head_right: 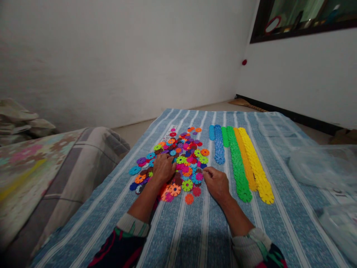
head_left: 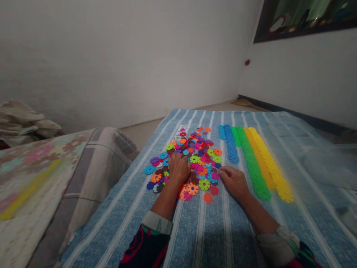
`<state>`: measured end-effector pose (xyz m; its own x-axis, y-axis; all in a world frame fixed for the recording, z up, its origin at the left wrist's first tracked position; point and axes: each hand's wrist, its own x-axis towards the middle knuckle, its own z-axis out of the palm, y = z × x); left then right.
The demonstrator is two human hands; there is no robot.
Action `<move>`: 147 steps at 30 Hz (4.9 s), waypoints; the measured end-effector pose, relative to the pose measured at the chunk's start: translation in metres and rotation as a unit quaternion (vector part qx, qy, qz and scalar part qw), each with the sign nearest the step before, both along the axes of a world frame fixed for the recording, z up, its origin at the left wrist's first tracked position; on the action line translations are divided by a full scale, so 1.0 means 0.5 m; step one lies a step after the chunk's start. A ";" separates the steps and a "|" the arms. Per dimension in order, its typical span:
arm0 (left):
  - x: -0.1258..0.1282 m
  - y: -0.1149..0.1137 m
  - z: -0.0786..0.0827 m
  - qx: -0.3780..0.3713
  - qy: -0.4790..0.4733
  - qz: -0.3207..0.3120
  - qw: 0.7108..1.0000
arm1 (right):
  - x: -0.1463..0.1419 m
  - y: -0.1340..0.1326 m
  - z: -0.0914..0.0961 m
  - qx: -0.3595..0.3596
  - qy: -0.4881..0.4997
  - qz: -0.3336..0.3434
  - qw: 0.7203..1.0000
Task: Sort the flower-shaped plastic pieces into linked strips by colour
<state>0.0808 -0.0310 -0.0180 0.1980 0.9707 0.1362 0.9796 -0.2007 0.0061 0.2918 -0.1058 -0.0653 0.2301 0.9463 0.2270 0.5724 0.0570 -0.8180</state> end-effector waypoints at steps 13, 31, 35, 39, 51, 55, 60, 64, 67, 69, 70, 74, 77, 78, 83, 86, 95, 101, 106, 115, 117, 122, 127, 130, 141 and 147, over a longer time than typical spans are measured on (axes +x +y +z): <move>-0.005 0.023 -0.013 0.044 -0.020 -0.012 0.999 | -0.002 0.006 0.000 0.012 0.008 0.004 1.000; 0.097 -0.076 -0.016 -0.039 -0.286 -0.263 0.921 | -0.014 -0.002 0.023 0.028 0.196 0.129 0.972; 0.061 -0.052 -0.010 -0.008 -0.305 -0.216 0.927 | -0.011 -0.002 0.031 -0.017 0.229 0.093 0.969; 0.034 -0.029 -0.014 -0.004 -0.280 -0.242 0.929 | -0.012 0.002 0.035 -0.024 0.252 0.073 0.965; -0.011 0.000 -0.005 -0.031 -0.083 -0.132 0.987 | -0.015 0.007 0.030 -0.028 0.277 0.054 0.959; -0.020 0.003 -0.005 -0.001 -0.063 -0.096 0.993 | -0.016 0.007 0.032 -0.023 0.277 0.057 0.959; 0.011 -0.007 -0.026 -0.015 -0.105 -0.213 0.971 | -0.016 0.007 0.030 -0.026 0.275 0.059 0.959; 0.017 -0.011 -0.024 -0.036 -0.090 -0.188 0.977 | -0.015 0.009 0.027 -0.027 0.272 0.062 0.960; 0.004 -0.009 -0.015 -0.015 -0.074 -0.143 0.987 | -0.014 0.009 0.027 -0.025 0.272 0.066 0.960; -0.003 -0.009 -0.010 -0.001 -0.067 -0.119 0.991 | -0.013 0.010 0.028 -0.021 0.273 0.068 0.959; -0.006 -0.010 -0.008 0.003 -0.065 -0.112 0.992 | -0.013 0.010 0.028 -0.020 0.274 0.068 0.959; -0.009 -0.014 -0.004 0.003 -0.078 -0.132 0.988 | -0.013 0.010 0.030 -0.017 0.282 0.067 0.957; -0.011 -0.015 -0.004 -0.011 -0.112 -0.184 0.976 | -0.012 0.010 0.029 -0.019 0.283 0.067 0.956; -0.011 -0.016 -0.004 -0.023 -0.122 -0.209 0.970 | -0.012 0.010 0.028 -0.019 0.284 0.067 0.956; 0.001 -0.030 -0.003 -0.078 -0.105 -0.292 0.948 | -0.011 0.011 0.030 -0.018 0.289 0.070 0.955; 0.011 -0.040 0.001 -0.081 -0.067 -0.257 0.961 | -0.011 0.009 0.035 -0.018 0.285 0.075 0.955; -0.007 -0.031 0.002 -0.035 -0.079 -0.197 0.977 | -0.009 0.009 0.035 -0.014 0.283 0.074 0.956; 0.005 -0.037 -0.005 -0.085 -0.069 -0.248 0.963 | -0.008 0.010 0.038 -0.019 0.274 0.071 0.959; -0.005 -0.026 -0.011 -0.061 -0.119 -0.244 0.960 | -0.007 0.011 0.036 -0.016 0.273 0.077 0.959; -0.040 -0.005 -0.002 -0.040 -0.184 -0.184 0.965 | -0.006 0.011 0.034 -0.018 0.272 0.083 0.959; -0.048 -0.003 0.006 -0.047 -0.190 -0.172 0.966 | -0.006 0.011 0.032 -0.019 0.266 0.082 0.960; -0.067 0.001 0.018 -0.041 -0.203 -0.119 0.971 | -0.004 0.012 0.026 -0.017 0.268 0.084 0.960; -0.062 0.000 0.018 -0.032 -0.201 -0.111 0.973 | -0.004 0.015 0.025 -0.026 0.281 0.073 0.957; -0.051 -0.002 0.013 -0.019 -0.196 -0.134 0.971 | -0.006 0.018 0.021 -0.020 0.283 0.075 0.956; -0.037 0.008 -0.024 0.007 -0.225 -0.195 0.955 | 0.034 0.026 0.056 0.042 0.254 -0.004 0.966; -0.036 0.007 -0.019 0.013 -0.225 -0.170 0.959 | 0.092 0.034 0.064 0.073 0.207 -0.115 0.969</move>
<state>0.0627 -0.0274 -0.0275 0.4185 0.8553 0.3056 0.7563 -0.5145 0.4042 0.3380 -0.0887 -0.0331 0.5313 0.8239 0.1974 0.2080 0.0990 -0.9731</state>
